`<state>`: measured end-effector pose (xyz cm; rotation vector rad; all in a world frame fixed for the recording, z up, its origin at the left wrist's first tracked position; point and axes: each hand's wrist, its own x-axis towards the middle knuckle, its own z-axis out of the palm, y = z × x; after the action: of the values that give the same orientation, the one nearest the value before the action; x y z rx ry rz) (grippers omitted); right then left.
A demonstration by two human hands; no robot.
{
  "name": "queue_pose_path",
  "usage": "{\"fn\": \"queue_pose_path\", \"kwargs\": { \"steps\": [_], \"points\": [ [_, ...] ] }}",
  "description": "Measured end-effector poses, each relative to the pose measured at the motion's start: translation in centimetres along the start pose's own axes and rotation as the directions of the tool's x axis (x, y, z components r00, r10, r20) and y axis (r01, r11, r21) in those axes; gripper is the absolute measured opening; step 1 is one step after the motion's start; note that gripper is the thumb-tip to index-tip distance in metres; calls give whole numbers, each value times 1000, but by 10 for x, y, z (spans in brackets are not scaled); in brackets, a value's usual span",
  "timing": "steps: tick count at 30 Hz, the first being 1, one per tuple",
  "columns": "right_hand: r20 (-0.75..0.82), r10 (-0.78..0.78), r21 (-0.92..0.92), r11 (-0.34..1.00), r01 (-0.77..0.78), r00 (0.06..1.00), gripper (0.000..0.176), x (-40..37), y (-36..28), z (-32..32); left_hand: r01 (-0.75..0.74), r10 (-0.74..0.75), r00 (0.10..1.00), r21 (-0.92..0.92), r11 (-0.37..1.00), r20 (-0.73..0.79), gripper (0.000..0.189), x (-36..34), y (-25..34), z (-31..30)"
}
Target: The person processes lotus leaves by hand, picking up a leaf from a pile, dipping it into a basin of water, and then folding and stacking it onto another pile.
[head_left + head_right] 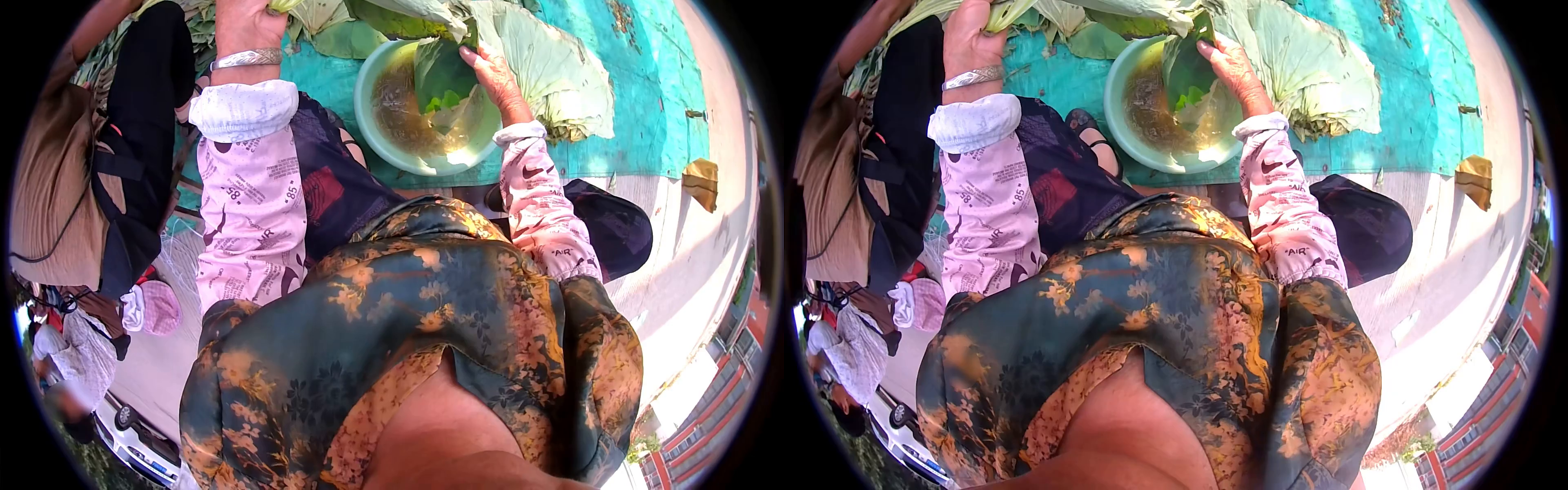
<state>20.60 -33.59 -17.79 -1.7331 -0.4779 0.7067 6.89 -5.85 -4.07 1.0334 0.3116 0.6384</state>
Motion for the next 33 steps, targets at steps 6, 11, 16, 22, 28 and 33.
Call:
{"fn": "queue_pose_path", "kwargs": {
  "steps": [6,11,16,22,28,33],
  "points": [
    [-27,92,-358,929,-96,995,30,12,122,-30,40,-41,996,-18,999,-83,14,2,0,4],
    [-56,248,-424,871,-248,967,29,-5,134,-22,-688,495,719,604,403,488,13,1,-1,-5],
    [-84,297,-195,931,-308,951,24,7,92,-25,70,-72,993,-17,997,-96,11,1,5,12],
    [50,280,-236,936,-262,959,30,10,50,-36,95,-92,980,7,995,-176,9,5,4,8],
    [39,229,-145,964,-221,973,31,13,19,-45,118,-109,942,10,993,-317,30,15,5,9],
    [-158,227,132,969,-207,961,32,20,12,-84,122,-110,946,21,992,-304,33,15,5,11]
  ]
}}
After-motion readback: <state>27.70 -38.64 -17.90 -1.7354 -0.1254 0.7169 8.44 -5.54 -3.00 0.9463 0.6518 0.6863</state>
